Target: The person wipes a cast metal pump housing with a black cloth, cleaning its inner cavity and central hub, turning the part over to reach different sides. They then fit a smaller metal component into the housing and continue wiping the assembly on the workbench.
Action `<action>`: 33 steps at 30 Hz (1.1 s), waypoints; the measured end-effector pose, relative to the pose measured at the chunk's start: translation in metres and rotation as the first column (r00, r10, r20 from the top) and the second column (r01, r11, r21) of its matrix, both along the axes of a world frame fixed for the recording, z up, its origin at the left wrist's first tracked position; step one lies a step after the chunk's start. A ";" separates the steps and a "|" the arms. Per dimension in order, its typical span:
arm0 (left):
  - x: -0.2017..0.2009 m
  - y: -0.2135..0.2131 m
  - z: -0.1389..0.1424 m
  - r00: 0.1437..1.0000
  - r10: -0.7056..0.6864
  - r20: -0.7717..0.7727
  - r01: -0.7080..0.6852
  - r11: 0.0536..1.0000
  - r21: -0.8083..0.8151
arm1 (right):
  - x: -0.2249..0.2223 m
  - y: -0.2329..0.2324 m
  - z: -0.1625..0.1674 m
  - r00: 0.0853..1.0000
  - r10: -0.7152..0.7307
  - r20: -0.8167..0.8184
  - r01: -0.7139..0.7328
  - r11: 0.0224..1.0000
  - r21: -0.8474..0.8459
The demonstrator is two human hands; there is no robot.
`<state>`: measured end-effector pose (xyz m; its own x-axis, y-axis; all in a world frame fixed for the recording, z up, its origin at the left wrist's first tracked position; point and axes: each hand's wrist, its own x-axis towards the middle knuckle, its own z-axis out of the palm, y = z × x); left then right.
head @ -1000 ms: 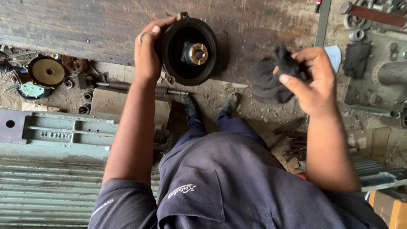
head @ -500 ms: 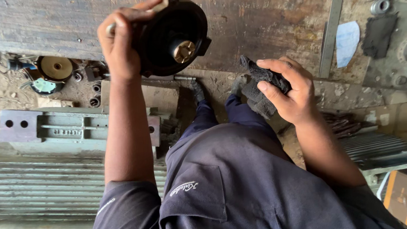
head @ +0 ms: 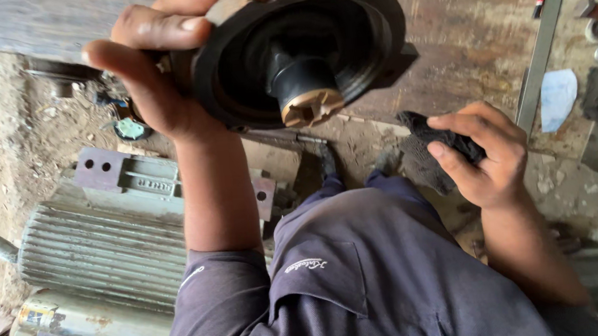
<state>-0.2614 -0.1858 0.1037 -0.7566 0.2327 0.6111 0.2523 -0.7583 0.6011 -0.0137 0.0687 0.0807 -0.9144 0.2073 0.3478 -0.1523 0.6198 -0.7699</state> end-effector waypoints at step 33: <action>0.064 0.086 -0.101 0.872 0.434 0.228 -0.258 0.802 -0.539 | 0.030 0.030 -0.008 0.994 -0.007 0.112 0.005 1.000 0.021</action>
<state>-0.1971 -0.0993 0.0025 -0.9742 0.1099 0.1971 0.1646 -0.2513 0.9538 0.0163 0.0990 0.0725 -0.9465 0.2067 0.2478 -0.0622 0.6367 -0.7686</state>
